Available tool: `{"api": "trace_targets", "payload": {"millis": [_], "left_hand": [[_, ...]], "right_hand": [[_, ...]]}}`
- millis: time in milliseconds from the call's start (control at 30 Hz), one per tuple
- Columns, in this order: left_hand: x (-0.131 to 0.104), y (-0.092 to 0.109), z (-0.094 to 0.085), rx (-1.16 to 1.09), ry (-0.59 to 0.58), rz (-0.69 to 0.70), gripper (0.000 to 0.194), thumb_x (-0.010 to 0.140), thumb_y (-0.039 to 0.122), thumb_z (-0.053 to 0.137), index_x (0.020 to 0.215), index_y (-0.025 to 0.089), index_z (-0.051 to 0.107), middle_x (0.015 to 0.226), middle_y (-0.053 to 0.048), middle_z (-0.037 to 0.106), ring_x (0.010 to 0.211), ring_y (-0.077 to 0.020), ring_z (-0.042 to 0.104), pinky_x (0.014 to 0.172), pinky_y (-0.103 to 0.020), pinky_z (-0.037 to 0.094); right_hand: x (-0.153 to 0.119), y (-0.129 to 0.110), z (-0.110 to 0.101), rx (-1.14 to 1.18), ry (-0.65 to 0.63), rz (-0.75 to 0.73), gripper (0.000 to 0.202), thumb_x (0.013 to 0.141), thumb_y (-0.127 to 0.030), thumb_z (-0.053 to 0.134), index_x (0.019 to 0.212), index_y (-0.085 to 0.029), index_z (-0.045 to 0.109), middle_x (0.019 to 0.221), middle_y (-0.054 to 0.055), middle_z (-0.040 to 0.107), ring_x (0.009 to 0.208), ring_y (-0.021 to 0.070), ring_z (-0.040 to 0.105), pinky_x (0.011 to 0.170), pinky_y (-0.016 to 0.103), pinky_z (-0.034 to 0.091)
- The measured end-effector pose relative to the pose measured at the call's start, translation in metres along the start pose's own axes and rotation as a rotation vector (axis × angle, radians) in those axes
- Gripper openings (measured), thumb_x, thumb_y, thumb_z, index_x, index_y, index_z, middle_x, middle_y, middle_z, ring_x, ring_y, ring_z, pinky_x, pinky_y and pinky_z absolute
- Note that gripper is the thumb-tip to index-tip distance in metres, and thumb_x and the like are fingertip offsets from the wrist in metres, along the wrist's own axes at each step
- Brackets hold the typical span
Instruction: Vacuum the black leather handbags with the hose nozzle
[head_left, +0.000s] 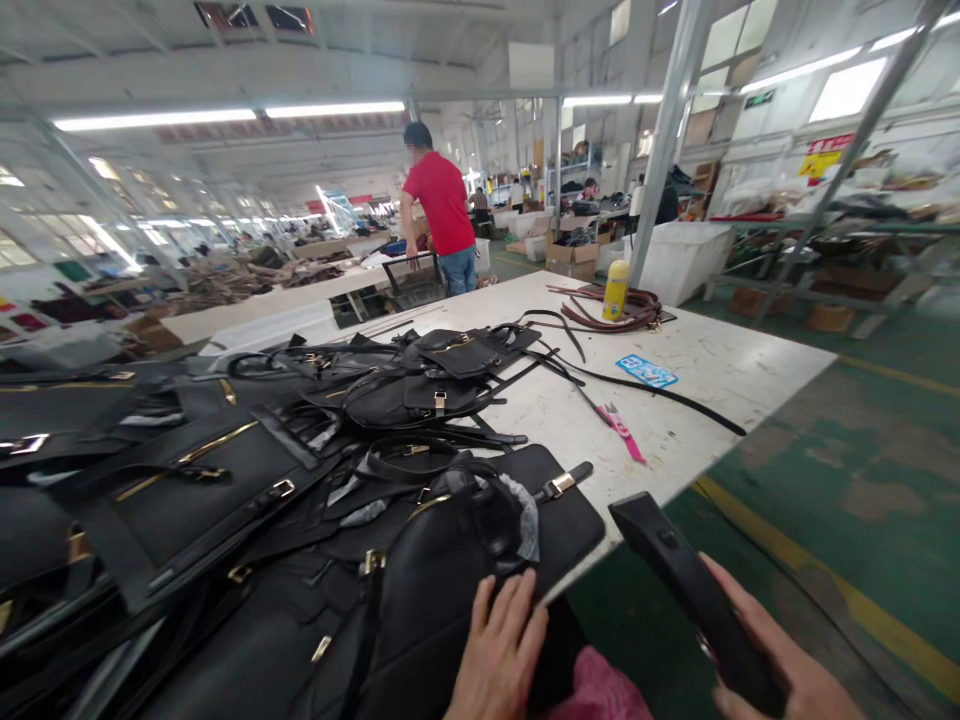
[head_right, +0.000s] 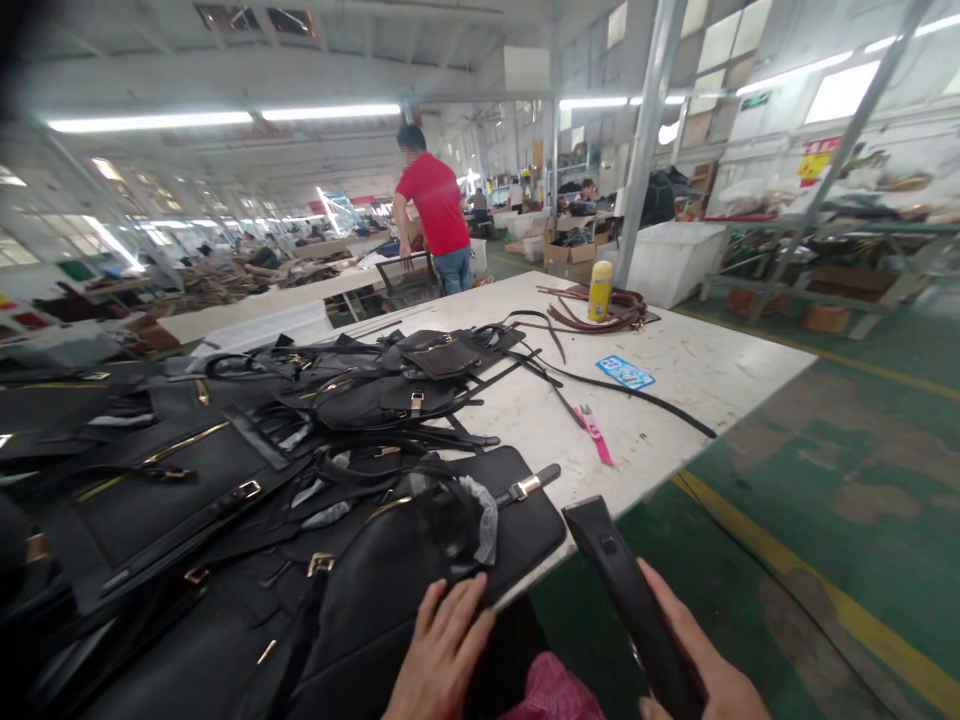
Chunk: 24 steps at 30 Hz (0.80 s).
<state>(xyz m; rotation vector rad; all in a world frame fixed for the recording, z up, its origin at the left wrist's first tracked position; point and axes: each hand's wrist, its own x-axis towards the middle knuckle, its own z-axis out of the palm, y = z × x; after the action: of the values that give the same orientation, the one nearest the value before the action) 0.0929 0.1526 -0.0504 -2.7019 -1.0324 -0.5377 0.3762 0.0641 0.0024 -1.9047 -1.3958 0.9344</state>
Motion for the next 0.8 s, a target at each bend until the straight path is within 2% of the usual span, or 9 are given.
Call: {"api": "trace_targets", "payload": {"millis": [67,133,167,267,367,467,533,667,800], "left_hand": [[-0.023,-0.013,-0.008,0.066,0.093,-0.172,0.039,0.076,0.030,0.048,0.114,0.025,0.053,0.128,-0.006,0.050,0.118,-0.0232,0.040,0.104,-0.047,0.014],[-0.039,-0.026,-0.018,0.112,0.084,-0.317,0.048,0.072,0.027,0.048,0.120,0.023,0.049,0.128,-0.007,0.050,0.120,-0.0253,0.039,0.105,-0.050,0.010],[-0.045,-0.030,-0.020,0.126,0.069,-0.342,0.051,0.071,0.026,0.047,0.122,0.022,0.047,0.128,-0.008,0.050,0.120,-0.0255,0.040,0.105,-0.050,0.011],[-0.059,-0.033,-0.015,0.154,0.062,-0.335,0.052,0.071,0.020,0.045,0.122,0.021,0.047,0.127,-0.007,0.051,0.120,-0.0240,0.040,0.106,-0.048,0.014],[-0.066,-0.025,0.002,0.138,0.073,-0.329,0.050,0.072,0.020,0.045,0.122,0.019,0.047,0.128,-0.007,0.050,0.122,-0.0235,0.038,0.107,-0.044,0.019],[-0.067,-0.015,0.019,0.096,0.129,-0.320,0.044,0.076,0.021,0.042,0.120,0.020,0.049,0.128,-0.005,0.050,0.123,-0.0228,0.038,0.106,-0.041,0.023],[-0.067,-0.010,0.027,0.093,0.180,-0.332,0.042,0.078,0.018,0.039,0.119,0.020,0.051,0.128,-0.005,0.050,0.123,-0.0218,0.038,0.105,-0.040,0.025],[-0.069,-0.003,0.028,0.083,0.212,-0.367,0.044,0.081,0.010,0.030,0.118,0.020,0.051,0.126,-0.004,0.052,0.123,-0.0198,0.038,0.100,-0.038,0.035],[-0.068,-0.002,0.012,0.059,0.171,-0.332,0.038,0.086,0.020,0.030,0.119,0.017,0.049,0.127,-0.006,0.051,0.123,-0.0206,0.039,0.093,-0.037,0.044]], "right_hand": [[0.004,-0.006,0.001,-0.015,-0.041,-0.015,0.082,0.066,-0.017,0.050,0.139,-0.029,0.014,0.133,-0.003,0.044,0.112,0.0238,0.050,0.092,0.029,0.044],[0.007,-0.012,0.003,-0.014,-0.086,-0.027,0.084,0.065,-0.014,0.048,0.140,-0.028,0.012,0.131,-0.003,0.046,0.110,0.0240,0.052,0.090,0.029,0.046],[0.008,-0.015,0.004,-0.016,-0.109,-0.027,0.086,0.064,-0.012,0.048,0.140,-0.027,0.012,0.131,-0.003,0.046,0.109,0.0242,0.053,0.089,0.029,0.046],[0.007,-0.029,0.008,-0.020,-0.177,-0.039,0.088,0.060,-0.008,0.048,0.140,-0.025,0.016,0.135,-0.003,0.041,0.119,0.0253,0.043,0.098,0.031,0.038],[0.004,-0.058,0.012,0.029,-0.329,-0.103,0.080,0.063,-0.011,0.054,0.137,-0.026,0.029,0.137,-0.003,0.038,0.128,0.0251,0.030,0.105,0.033,0.027],[0.003,-0.093,0.023,0.080,-0.509,-0.131,0.066,0.069,-0.023,0.060,0.131,-0.027,0.040,0.128,0.002,0.050,0.119,0.0278,0.043,0.101,0.035,0.033],[0.006,-0.107,0.036,0.101,-0.570,-0.162,0.064,0.067,-0.026,0.063,0.129,-0.026,0.044,0.119,0.004,0.058,0.110,0.0291,0.051,0.096,0.036,0.038],[0.022,-0.104,0.066,0.068,-0.566,-0.172,0.075,0.061,-0.020,0.062,0.132,-0.025,0.039,0.104,0.002,0.065,0.088,0.0267,0.060,0.080,0.034,0.048],[0.040,-0.103,0.087,-0.006,-0.495,-0.130,0.083,0.058,-0.011,0.050,0.138,-0.021,0.027,0.103,0.001,0.064,0.073,0.0198,0.061,0.065,0.026,0.050]]}}
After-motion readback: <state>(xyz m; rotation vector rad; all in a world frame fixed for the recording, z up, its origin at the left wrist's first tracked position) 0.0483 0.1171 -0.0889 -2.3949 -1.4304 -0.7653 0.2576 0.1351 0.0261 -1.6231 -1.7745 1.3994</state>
